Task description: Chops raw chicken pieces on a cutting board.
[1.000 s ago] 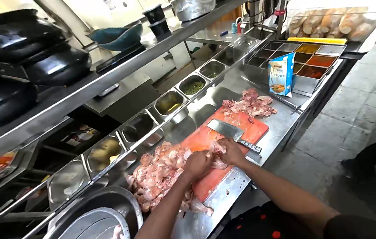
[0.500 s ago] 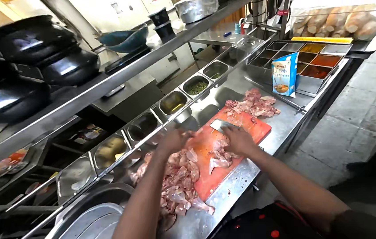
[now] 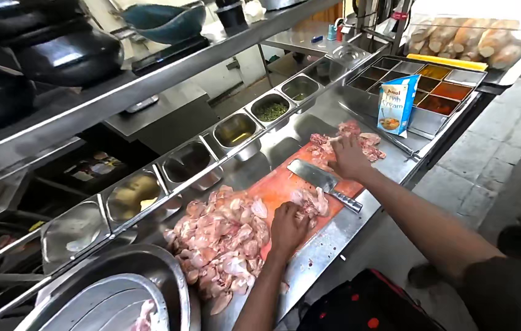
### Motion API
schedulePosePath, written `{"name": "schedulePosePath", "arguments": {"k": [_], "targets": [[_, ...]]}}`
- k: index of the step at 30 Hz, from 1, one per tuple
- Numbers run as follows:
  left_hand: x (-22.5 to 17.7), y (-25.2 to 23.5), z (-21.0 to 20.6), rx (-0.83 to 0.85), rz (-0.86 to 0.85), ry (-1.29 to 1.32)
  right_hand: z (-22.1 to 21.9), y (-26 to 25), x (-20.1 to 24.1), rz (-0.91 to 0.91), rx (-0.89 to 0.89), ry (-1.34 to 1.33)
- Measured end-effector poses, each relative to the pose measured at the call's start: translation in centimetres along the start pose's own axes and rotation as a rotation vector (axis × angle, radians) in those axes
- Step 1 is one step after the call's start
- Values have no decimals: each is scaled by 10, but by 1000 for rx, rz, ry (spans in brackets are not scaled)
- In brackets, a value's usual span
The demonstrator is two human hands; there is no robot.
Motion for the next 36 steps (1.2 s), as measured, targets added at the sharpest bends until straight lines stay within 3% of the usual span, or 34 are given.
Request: {"name": "schedulePosePath", "arguments": {"k": [4, 7, 9, 13, 17, 20, 23, 28, 32, 36], "targets": [[16, 30, -5, -266, -6, 164, -54, 77, 5, -5, 351, 66], [14, 39, -10, -340, 40, 182, -72, 92, 4, -67, 409, 128], [11, 37, -16, -296, 55, 132, -64, 92, 13, -116, 438, 182], [10, 25, -23, -264, 22, 364, -32, 88, 19, -172, 330, 66], [10, 18, -23, -247, 201, 733, 3, 118, 30, -52, 51, -247], [12, 20, -23, -243, 205, 828, -2, 153, 50, 5, 42, -389], [14, 23, -22, -246, 233, 894, -17, 177, 65, 51, -16, -316], [9, 26, -14, -248, 249, 888, -41, 188, 75, 20, 84, -80], [8, 27, -13, -243, 268, 880, -56, 183, 77, -103, 355, 78], [9, 29, -16, -243, 304, 896, -52, 179, 76, -149, 360, 89]]}}
Point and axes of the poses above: each hand's wrist, its own y-axis away from the middle knuckle, its own z-axis out of the back of the hand, x = y × z, the point moved 5 cm from there along -y, towards the middle knuckle, and after that the axes turned 3 degrees about -x, right-handed, at the moved point
